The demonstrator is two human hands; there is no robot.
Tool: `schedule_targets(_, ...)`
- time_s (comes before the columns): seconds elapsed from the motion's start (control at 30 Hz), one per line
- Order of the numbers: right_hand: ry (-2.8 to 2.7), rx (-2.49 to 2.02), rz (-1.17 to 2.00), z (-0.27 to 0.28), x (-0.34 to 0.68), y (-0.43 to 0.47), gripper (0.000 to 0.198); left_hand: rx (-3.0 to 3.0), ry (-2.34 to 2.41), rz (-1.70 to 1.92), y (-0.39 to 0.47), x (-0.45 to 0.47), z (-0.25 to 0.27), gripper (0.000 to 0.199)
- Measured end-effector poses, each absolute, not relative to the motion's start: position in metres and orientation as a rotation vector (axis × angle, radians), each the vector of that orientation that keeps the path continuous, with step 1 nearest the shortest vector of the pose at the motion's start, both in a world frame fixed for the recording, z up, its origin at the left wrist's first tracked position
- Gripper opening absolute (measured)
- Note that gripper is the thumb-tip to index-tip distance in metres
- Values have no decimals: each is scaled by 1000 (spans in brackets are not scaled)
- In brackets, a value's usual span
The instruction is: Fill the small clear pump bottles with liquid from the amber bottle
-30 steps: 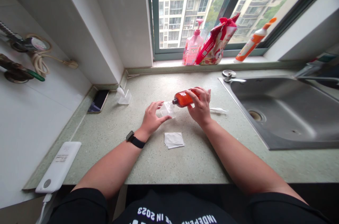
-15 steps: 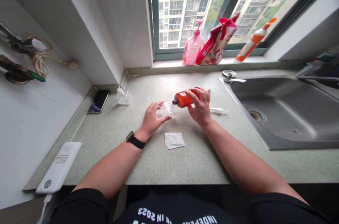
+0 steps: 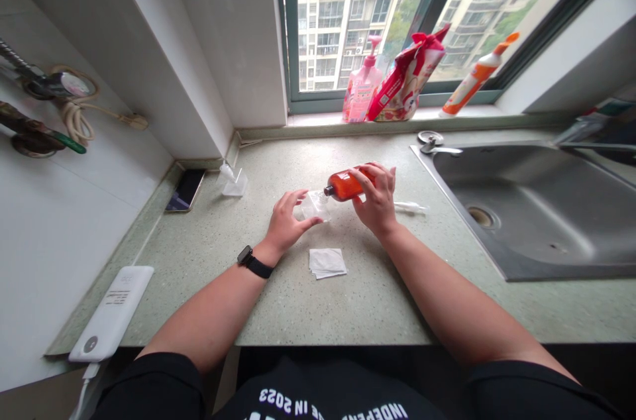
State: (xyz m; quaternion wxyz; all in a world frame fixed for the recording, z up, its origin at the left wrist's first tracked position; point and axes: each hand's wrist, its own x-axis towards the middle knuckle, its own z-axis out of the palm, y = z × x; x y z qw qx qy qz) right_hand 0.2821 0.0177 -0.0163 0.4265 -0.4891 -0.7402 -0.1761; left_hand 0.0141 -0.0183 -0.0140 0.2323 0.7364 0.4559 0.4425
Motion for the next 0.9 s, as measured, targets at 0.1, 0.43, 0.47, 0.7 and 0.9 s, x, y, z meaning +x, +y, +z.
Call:
schedule_targets(0.1,-1848,-1226,-439,-16,282,18,79,2021,1257,1211,-19,14,-14,81)
schedule_targets(0.43,-1851,-1246,-427,-16,283,17,83,2020,1255,1202,-19,14,-13,80)
schedule_targets(0.47,-1851,-1241,-432,-16,283,17,82,2021,1256,1200,-19,14,-12,80)
schedule_targets(0.7,-1846,-1214,-445,-15,283,18,77,2024,1259,1201,-20,14,-13,80)
schedule_targets(0.9,-1843,-1217,-430,-15,283,18,81,2028,1258,1202,-20,14,-13,79)
